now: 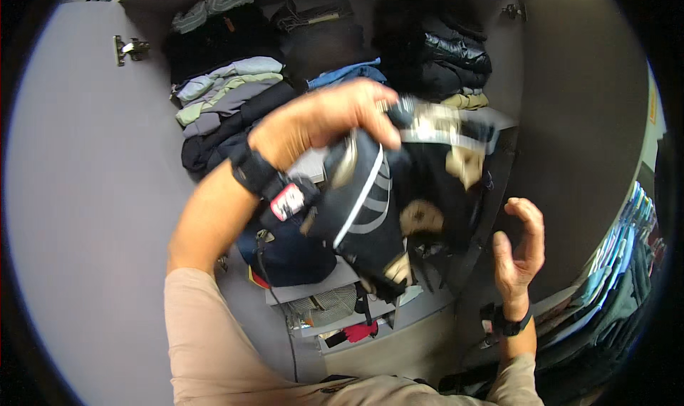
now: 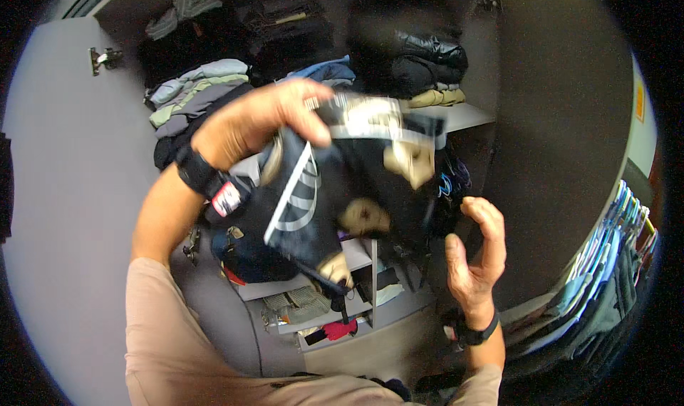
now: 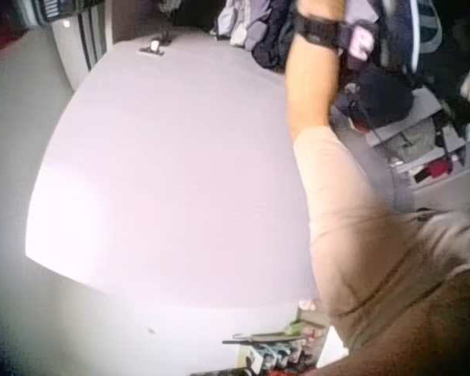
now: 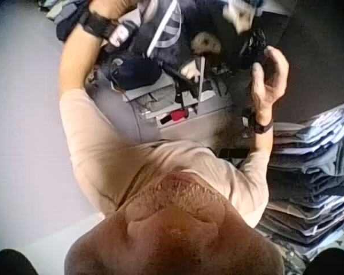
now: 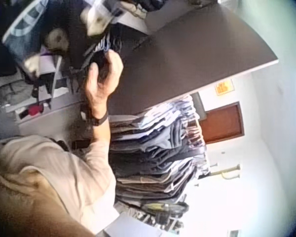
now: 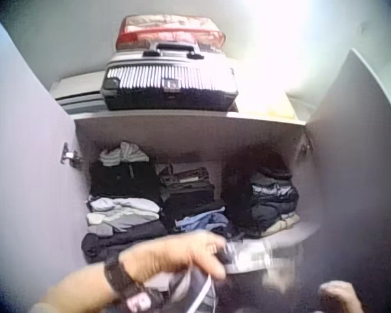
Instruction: The person folds a pair of blue jeans, a pair of gray jeans, and a dark patterned garment on a white table, then places each folded item into a closet shelf. The person repeats this process for each garment, smoothing and folding them neatly before storing them.
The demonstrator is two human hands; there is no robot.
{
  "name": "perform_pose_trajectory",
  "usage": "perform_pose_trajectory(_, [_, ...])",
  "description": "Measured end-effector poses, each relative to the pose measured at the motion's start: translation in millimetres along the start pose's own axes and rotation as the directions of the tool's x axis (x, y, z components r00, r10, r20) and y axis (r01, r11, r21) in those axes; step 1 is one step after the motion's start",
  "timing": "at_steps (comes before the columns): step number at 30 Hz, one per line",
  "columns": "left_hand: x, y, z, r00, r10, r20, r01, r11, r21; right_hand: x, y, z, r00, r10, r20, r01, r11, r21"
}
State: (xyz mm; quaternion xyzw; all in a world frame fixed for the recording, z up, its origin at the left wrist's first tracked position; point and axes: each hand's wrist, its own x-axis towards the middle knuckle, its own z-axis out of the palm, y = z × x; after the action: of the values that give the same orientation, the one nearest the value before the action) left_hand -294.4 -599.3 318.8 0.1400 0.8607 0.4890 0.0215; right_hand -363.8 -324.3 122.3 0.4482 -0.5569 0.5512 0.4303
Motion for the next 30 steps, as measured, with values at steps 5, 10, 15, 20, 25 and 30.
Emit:
perform_pose_trajectory(5, [44, 35, -87, 0.978, -0.039, -0.205, 0.011, 0.991, -0.132, 82, 17, 56, 0.894, -0.269, 0.358, 0.261, 0.963, 0.073])
perform_pose_trajectory(10, [111, 72, -124, 0.978, -0.028, -0.206, -0.038, 0.95, -0.31, 144, 108, 112, 0.927, -0.195, 0.319, 0.072, 0.93, 0.36])
perform_pose_trajectory(15, [156, 92, -236, 0.981, 0.07, -0.181, -0.098, 0.984, -0.15, 230, 159, 165, 0.705, -0.677, 0.212, 0.651, 0.736, 0.187])
perform_pose_trajectory(20, [193, 108, -256, 0.799, 0.111, -0.591, -0.217, 0.97, -0.112, 303, 203, 215, 0.831, -0.386, 0.401, 0.005, 0.725, 0.688])
perform_pose_trajectory(25, [196, 87, -255, 0.504, 0.566, -0.652, -0.208, 0.813, 0.545, 378, 279, 263, 0.774, -0.468, 0.426, 0.075, 0.737, 0.672])
perform_pose_trajectory(30, [168, 44, -310, 0.583, 0.778, -0.235, 0.353, 0.018, 0.935, 426, 257, 351, 0.818, -0.498, 0.288, 0.285, 0.786, 0.548])
